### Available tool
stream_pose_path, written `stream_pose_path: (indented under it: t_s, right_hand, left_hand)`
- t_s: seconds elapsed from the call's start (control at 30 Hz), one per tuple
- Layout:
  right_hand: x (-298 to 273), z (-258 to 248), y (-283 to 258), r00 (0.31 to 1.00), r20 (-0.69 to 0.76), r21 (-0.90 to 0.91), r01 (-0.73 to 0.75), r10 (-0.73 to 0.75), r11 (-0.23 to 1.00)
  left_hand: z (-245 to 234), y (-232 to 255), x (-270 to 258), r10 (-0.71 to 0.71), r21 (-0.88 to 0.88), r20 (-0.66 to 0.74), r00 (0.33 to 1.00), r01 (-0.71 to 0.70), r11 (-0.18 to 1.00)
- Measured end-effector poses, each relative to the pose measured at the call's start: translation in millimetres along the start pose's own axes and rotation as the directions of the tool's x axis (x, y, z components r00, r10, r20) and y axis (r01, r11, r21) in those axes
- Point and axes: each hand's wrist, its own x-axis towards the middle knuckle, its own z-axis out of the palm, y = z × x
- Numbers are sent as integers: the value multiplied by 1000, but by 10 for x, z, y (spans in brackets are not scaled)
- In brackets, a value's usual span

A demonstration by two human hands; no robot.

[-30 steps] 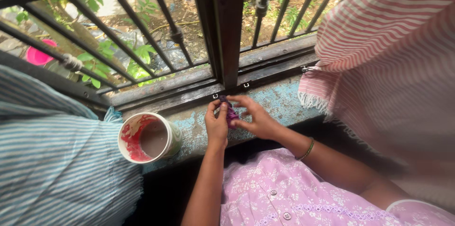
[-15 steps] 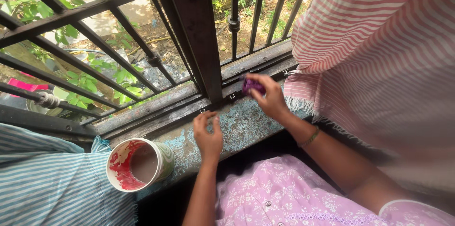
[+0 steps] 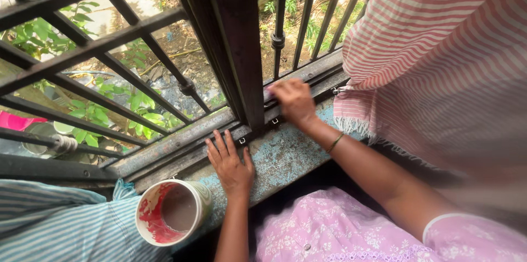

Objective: The person paints the metal bars and frame of a window using a small cloth dipped in a container of dark purple paint.

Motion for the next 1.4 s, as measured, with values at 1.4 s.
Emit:
stream_pose_path:
  t_s: [1.4]
  right_hand:
    - [-365,-90,365,957,-199,-18,-219,212,975]
  left_hand:
    - [7,-105,-8,98,-12,17,995,-98,995]
